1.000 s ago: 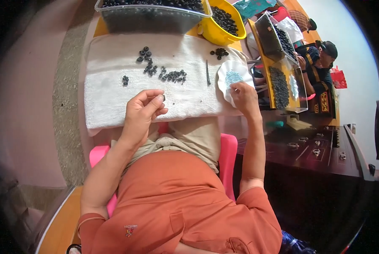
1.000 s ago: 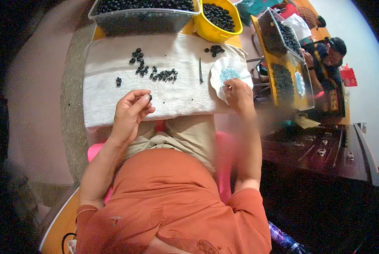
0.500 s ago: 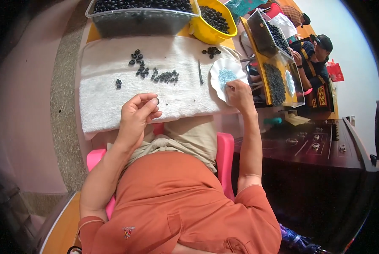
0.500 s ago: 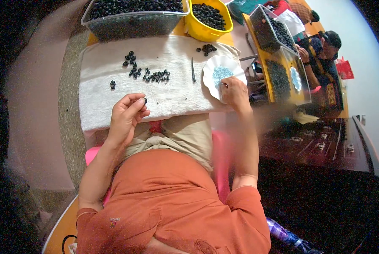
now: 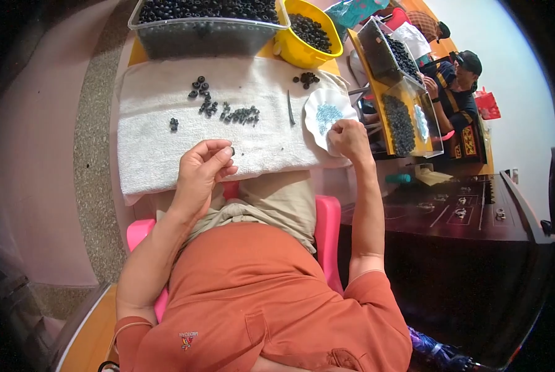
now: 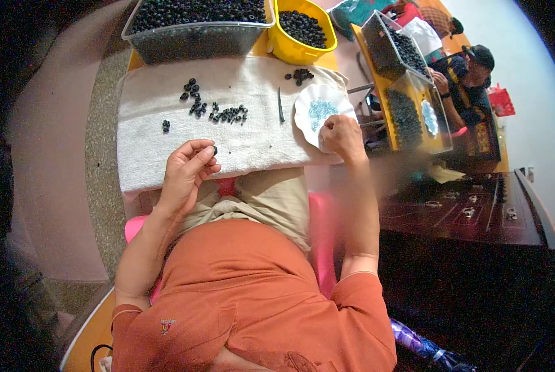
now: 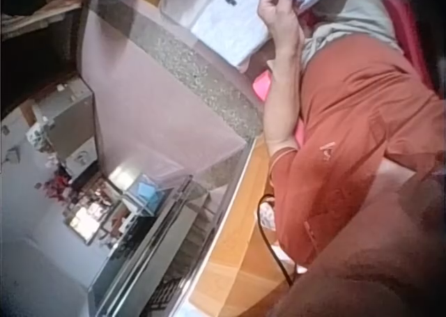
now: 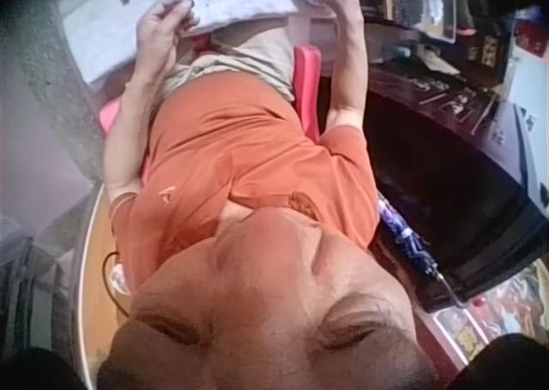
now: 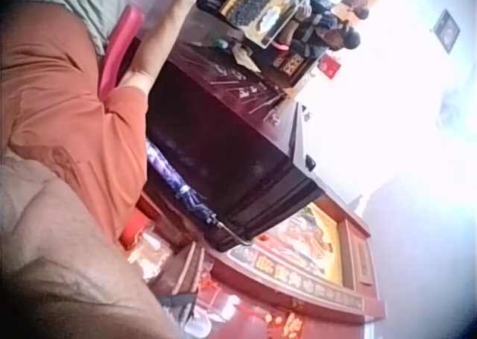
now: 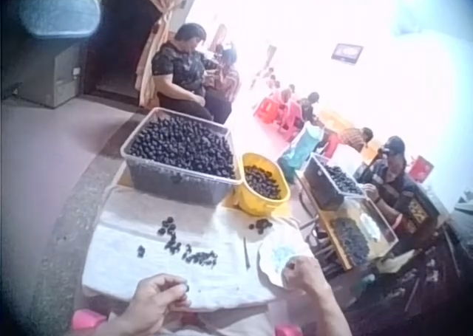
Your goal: Assembling small black mechanical components by hand on a white cloth surface at a workbench.
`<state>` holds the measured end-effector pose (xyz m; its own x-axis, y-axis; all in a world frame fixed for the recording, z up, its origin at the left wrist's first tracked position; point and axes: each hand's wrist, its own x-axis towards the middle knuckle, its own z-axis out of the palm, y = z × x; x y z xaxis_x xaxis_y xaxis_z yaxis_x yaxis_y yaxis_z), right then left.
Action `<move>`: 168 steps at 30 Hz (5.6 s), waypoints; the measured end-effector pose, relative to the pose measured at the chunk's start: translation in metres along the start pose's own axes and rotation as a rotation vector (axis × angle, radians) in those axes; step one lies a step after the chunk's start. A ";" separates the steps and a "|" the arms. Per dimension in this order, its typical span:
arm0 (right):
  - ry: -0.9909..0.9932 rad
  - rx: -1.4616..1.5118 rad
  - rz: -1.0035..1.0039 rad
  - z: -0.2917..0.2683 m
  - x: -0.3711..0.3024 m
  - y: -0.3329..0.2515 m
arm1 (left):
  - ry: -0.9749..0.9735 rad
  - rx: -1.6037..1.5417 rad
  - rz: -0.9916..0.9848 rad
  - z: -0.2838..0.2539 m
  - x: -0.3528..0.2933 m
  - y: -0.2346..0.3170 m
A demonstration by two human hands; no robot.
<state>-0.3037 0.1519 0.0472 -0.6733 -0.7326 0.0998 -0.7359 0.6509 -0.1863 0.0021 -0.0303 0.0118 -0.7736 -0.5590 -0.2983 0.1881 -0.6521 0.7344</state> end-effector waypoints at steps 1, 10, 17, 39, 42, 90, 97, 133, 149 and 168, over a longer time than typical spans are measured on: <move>-0.001 0.010 0.005 0.000 0.000 0.000 | -0.007 0.005 0.005 0.000 0.000 0.000; -0.056 -0.008 -0.034 -0.007 0.001 -0.002 | -0.033 0.011 0.001 -0.001 -0.001 -0.001; 0.099 0.082 -0.198 -0.008 -0.019 0.000 | -0.045 -0.016 -0.029 -0.002 0.001 -0.004; -0.392 1.361 -0.280 0.035 -0.046 -0.152 | -0.216 -0.261 -0.164 0.002 -0.009 0.005; -0.514 1.395 -0.222 0.033 -0.043 -0.145 | -0.205 -0.234 -0.185 0.003 -0.008 0.004; 0.035 0.160 -0.459 0.053 0.006 -0.146 | -0.137 -0.284 0.051 -0.014 0.006 0.021; 0.081 0.010 -0.564 0.059 0.001 -0.142 | -0.132 -0.289 0.043 -0.015 0.006 0.020; -0.466 1.442 -0.232 0.033 -0.017 -0.144 | -0.121 -0.138 -0.046 -0.009 0.004 0.013; -0.587 1.421 -0.357 0.030 -0.020 -0.154 | -0.237 -0.073 -0.055 -0.008 0.002 0.010; -0.415 1.237 -0.474 0.036 -0.028 -0.152 | -0.207 -0.062 -0.052 -0.008 0.001 0.007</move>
<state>-0.1709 0.0665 0.0376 -0.1491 -0.9786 0.1418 -0.1977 -0.1111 -0.9740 0.0078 -0.0398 0.0116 -0.8896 -0.4113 -0.1986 0.1770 -0.7112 0.6804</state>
